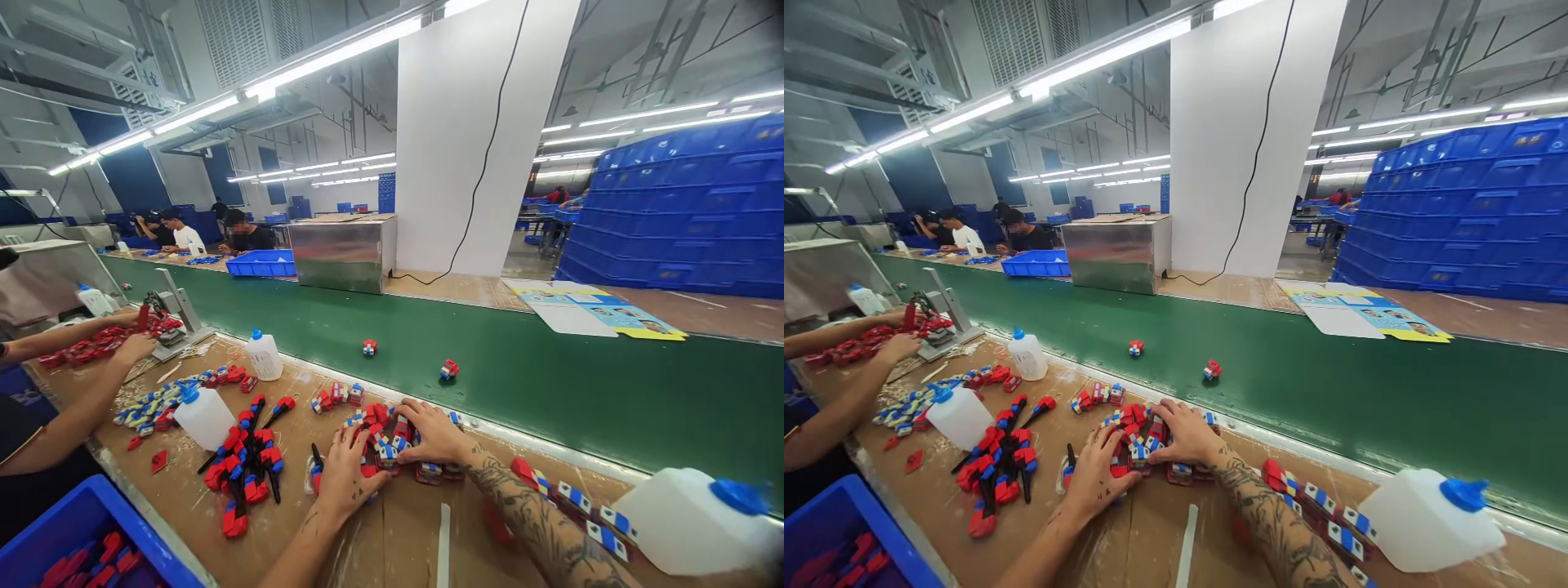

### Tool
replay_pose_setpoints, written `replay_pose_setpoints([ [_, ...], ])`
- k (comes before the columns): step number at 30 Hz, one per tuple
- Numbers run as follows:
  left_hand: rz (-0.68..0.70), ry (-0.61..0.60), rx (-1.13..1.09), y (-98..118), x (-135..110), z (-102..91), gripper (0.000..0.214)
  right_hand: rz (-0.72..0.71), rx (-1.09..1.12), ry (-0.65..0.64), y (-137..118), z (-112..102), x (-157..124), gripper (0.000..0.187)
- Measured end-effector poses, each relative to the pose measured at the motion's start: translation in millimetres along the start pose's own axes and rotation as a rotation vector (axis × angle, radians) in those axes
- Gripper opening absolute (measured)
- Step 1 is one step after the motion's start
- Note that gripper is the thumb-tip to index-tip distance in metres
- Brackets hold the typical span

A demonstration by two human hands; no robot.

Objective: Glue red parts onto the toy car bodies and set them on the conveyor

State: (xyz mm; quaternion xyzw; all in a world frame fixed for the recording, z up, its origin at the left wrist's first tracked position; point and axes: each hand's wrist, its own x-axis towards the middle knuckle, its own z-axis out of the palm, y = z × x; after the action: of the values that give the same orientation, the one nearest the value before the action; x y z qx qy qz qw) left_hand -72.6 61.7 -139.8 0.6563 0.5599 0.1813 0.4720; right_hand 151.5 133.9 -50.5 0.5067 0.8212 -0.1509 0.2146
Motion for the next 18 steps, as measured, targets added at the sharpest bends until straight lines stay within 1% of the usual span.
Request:
replay_pose_setpoints([
  [3, 0.043, -0.017, -0.026, 20.7, -4.6, 11.2, 0.071, 0.037, 0.005, -0.017, 7.3, -5.5, -23.2, 0.099],
  [7, 0.127, -0.047, -0.049, 44.8, -7.1, 25.6, 0.064, 0.136, 0.002, -0.020, 11.3, -9.4, -53.5, 0.097],
  [11, 0.178, -0.052, -0.055, 58.8, -6.0, 32.0, 0.061, 0.192, -0.011, -0.034, 12.4, -9.5, -73.3, 0.098],
  [13, 0.169, -0.060, -0.056, 58.5, -5.8, 29.6, 0.064, 0.173, -0.023, -0.060, 14.4, -13.1, -75.0, 0.100],
  [15, 0.153, -0.075, -0.060, 51.3, -7.0, 23.9, 0.071, 0.143, -0.050, -0.053, 20.7, -21.5, -69.9, 0.095],
  [16, 0.144, -0.080, -0.064, 45.1, -8.2, 20.5, 0.074, 0.146, -0.068, -0.031, 26.4, -27.2, -64.9, 0.087],
  [18, 0.119, -0.087, -0.070, 28.4, -11.7, 14.1, 0.077, 0.217, -0.112, 0.039, 44.6, -39.9, -51.3, 0.059],
])
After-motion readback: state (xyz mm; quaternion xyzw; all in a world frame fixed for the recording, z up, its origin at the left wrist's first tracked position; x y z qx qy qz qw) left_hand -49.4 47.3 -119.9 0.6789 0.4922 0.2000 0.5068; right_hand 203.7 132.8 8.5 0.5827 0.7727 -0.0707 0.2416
